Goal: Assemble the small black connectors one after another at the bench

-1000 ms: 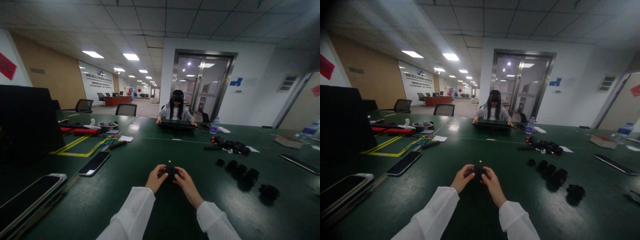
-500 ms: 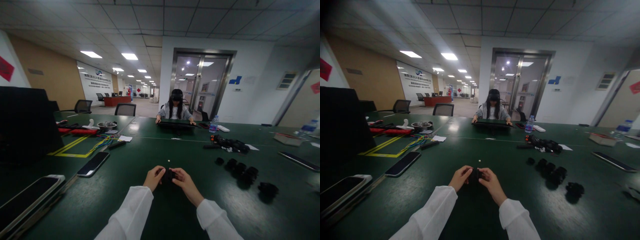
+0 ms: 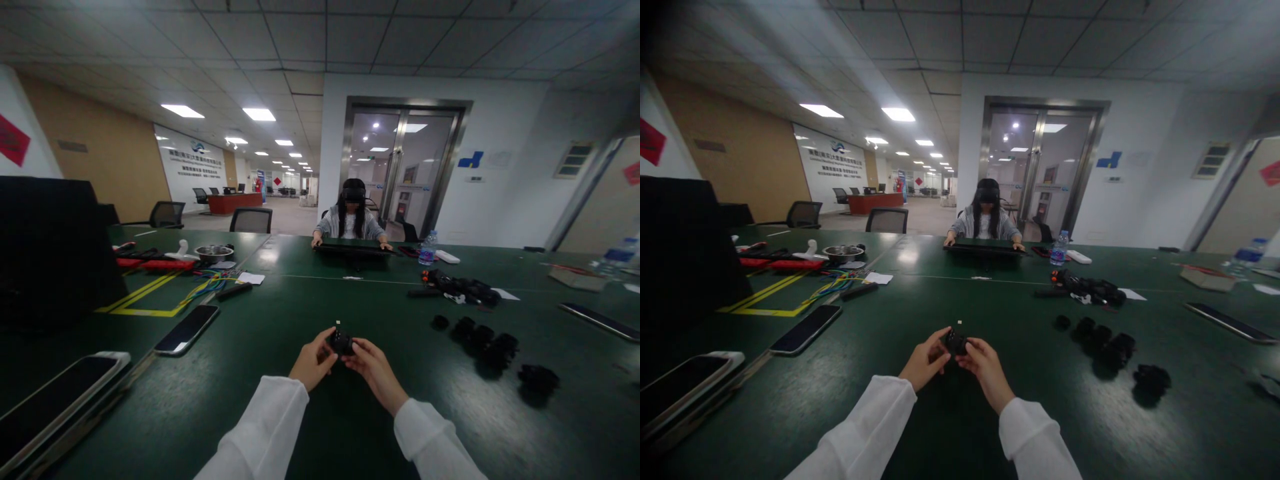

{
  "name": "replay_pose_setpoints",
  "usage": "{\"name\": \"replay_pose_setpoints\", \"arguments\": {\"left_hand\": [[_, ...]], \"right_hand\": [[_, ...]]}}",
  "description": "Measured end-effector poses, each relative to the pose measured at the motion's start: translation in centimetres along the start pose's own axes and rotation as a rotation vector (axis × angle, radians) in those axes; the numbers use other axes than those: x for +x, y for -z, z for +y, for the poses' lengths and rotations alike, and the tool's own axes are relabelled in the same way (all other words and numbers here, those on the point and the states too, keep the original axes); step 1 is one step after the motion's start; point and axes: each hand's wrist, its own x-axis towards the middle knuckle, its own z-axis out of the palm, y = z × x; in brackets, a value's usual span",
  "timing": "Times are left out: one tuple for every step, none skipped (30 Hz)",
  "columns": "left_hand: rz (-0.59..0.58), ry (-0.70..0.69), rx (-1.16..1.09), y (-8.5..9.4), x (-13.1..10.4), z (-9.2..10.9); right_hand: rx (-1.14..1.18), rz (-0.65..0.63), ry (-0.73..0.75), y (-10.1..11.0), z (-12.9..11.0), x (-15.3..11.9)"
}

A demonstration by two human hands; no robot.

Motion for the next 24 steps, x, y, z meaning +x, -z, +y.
{"name": "replay_pose_setpoints", "arguments": {"left_hand": [[0.001, 0.000, 0.008, 0.00, -0.02, 0.05], [0.012, -0.004, 0.019, 0.02, -0.03, 0.10], [0.031, -0.016, 0.034, 0.06, -0.04, 0.15], [0.053, -0.039, 0.053, 0.12, -0.04, 0.20], [0.074, -0.069, 0.077, 0.19, -0.03, 0.26], [0.093, -0.101, 0.103, 0.25, -0.02, 0.32], [0.104, -0.130, 0.126, 0.30, -0.02, 0.39], [0.108, -0.152, 0.145, 0.33, -0.02, 0.46], [0.105, -0.167, 0.159, 0.34, -0.02, 0.52], [0.100, -0.176, 0.169, 0.33, -0.03, 0.58], [0.095, -0.184, 0.176, 0.31, -0.04, 0.63], [0.092, -0.190, 0.179, 0.27, -0.06, 0.66], [0.088, -0.194, 0.179, 0.23, -0.07, 0.68], [0.086, -0.195, 0.178, 0.19, -0.08, 0.68], [0.084, -0.192, 0.176, 0.16, -0.09, 0.66], [0.086, -0.187, 0.177, 0.14, -0.09, 0.62], [0.087, -0.182, 0.178, 0.12, -0.09, 0.58], [0.089, -0.177, 0.180, 0.13, -0.08, 0.53], [0.095, -0.172, 0.180, 0.14, -0.07, 0.48], [0.102, -0.168, 0.181, 0.17, -0.06, 0.43], [0.108, -0.163, 0.183, 0.21, -0.05, 0.40], [0.114, -0.156, 0.186, 0.25, -0.03, 0.38], [0.120, -0.148, 0.191, 0.29, -0.01, 0.38], [0.130, -0.139, 0.198, 0.33, 0.01, 0.40]], "right_hand": [[0.005, 0.008, -0.009, -0.02, -0.02, 0.00], [0.007, 0.011, -0.014, -0.01, -0.01, 0.02], [0.010, 0.009, -0.015, 0.02, 0.03, 0.05], [0.014, 0.003, -0.015, 0.07, 0.09, 0.09], [0.017, -0.005, -0.014, 0.12, 0.17, 0.13], [0.018, -0.012, -0.014, 0.17, 0.23, 0.16], [0.015, -0.018, -0.014, 0.19, 0.27, 0.18], [0.009, -0.023, -0.014, 0.19, 0.28, 0.17], [0.001, -0.022, -0.015, 0.15, 0.25, 0.14], [-0.008, -0.020, -0.019, 0.08, 0.19, 0.10], [-0.016, -0.020, -0.021, 0.00, 0.11, 0.05], [-0.021, -0.018, -0.022, -0.09, 0.03, 0.01], [-0.025, -0.014, -0.022, -0.17, -0.04, -0.02], [-0.028, -0.010, -0.019, -0.23, -0.08, -0.03], [-0.032, -0.010, -0.017, -0.26, -0.09, -0.01], [-0.037, -0.009, -0.014, -0.25, -0.06, 0.03], [-0.042, -0.007, -0.008, -0.22, 0.00, 0.09], [-0.048, -0.009, -0.003, -0.15, 0.08, 0.16], [-0.053, -0.010, 0.006, -0.06, 0.17, 0.23], [-0.058, -0.015, 0.014, 0.04, 0.26, 0.29], [-0.062, -0.022, 0.022, 0.14, 0.33, 0.34], [-0.067, -0.031, 0.029, 0.24, 0.38, 0.36], [-0.075, -0.040, 0.033, 0.32, 0.41, 0.36], [-0.086, -0.049, 0.035, 0.39, 0.40, 0.33]]}}
